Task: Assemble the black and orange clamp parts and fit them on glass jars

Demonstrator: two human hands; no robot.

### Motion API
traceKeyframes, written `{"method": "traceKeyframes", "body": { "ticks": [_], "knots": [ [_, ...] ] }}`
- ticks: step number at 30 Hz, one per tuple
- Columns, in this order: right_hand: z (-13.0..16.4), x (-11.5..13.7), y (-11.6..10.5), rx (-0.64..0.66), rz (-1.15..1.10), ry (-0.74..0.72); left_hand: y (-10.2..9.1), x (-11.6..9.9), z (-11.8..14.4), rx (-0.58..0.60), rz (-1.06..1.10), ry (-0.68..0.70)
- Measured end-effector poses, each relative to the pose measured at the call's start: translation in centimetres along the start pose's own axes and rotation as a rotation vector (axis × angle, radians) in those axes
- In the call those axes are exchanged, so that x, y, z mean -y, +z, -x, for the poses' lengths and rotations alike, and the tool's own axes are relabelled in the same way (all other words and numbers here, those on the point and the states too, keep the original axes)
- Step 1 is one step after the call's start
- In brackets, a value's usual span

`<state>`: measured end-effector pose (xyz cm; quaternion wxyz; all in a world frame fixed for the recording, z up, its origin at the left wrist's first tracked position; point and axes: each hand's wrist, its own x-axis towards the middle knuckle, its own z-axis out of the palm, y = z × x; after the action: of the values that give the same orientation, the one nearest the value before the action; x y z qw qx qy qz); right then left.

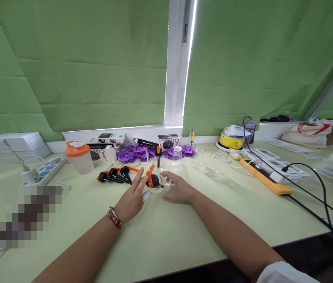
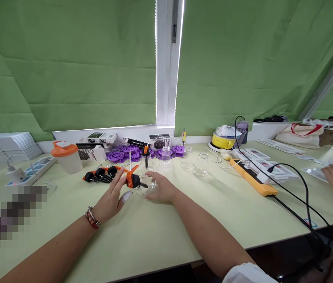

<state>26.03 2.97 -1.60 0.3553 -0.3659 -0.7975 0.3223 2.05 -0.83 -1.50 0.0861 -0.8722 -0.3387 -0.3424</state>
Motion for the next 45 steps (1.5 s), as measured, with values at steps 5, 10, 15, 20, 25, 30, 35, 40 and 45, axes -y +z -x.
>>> {"method": "traceKeyframes", "body": {
  "ticks": [5,10,15,20,25,30,35,40,45],
  "knots": [
    [0.2,-1.3,-1.5,-0.001,0.025,0.044,0.1,0.3,0.0,0.056,0.017,-0.07],
    [0.2,-3.9,-2.9,-0.055,0.129,0.197,-0.2,1.8,-0.1,-0.004,0.006,-0.266],
    [-0.5,-5.6,-2.9,-0.109,0.153,0.167,0.4,4.8,0.4,-0.051,-0.198,-0.46],
    [-1.1,-6.4,-2.6,-0.149,0.049,0.184,1.3,7.0,1.1,0.109,-0.293,-0.5],
    [-2.1,-6.9,-2.4,-0.162,0.097,0.187,1.9,7.5,1.3,0.228,-0.322,-0.428],
    [-3.3,-7.2,-2.4,-0.223,0.268,0.167,1.5,6.3,1.0,0.23,-0.329,-0.294],
    [-4.5,-8.3,-2.8,-0.522,0.458,0.215,0.8,4.5,0.0,0.238,-0.248,-0.216],
    [-5.9,-9.3,-3.1,-0.591,0.478,0.344,0.8,5.2,-0.5,0.194,-0.284,-0.356],
    [-6.8,-9.6,-3.4,-0.48,0.476,0.538,0.8,6.2,-0.3,0.32,-0.282,-0.41]
  ]
}}
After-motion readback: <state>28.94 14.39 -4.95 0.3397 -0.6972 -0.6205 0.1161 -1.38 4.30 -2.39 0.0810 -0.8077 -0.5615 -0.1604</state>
